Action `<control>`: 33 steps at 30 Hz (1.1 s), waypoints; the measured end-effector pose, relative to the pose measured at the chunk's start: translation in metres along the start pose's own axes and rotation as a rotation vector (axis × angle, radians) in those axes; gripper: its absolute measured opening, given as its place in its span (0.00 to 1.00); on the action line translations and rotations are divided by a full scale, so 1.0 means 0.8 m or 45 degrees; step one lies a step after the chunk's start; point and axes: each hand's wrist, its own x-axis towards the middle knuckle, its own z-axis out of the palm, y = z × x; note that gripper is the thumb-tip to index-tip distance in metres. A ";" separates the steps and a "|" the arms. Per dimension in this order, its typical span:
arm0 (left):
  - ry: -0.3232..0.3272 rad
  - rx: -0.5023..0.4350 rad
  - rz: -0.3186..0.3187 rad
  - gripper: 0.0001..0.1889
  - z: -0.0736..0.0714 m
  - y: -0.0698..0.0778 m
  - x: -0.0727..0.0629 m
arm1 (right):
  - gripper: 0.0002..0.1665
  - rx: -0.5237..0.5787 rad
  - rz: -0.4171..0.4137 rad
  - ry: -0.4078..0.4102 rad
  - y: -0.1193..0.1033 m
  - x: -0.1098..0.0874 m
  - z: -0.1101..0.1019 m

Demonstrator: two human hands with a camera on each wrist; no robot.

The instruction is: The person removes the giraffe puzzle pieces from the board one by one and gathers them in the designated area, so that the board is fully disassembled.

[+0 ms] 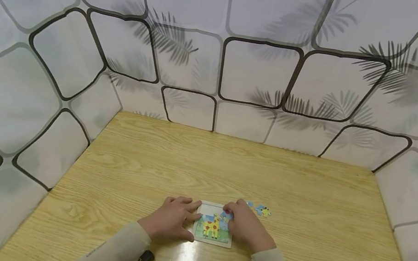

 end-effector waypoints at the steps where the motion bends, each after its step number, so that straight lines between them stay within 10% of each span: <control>1: 0.000 -0.002 0.000 0.38 0.000 0.000 0.000 | 0.19 0.003 0.011 -0.003 0.000 0.000 0.000; 20: -0.018 -0.049 -0.007 0.38 0.004 -0.001 -0.002 | 0.13 0.238 0.126 0.142 0.033 -0.017 -0.025; 33: -0.012 -0.062 -0.013 0.38 0.001 0.000 0.000 | 0.24 0.808 0.377 0.261 0.101 -0.053 -0.066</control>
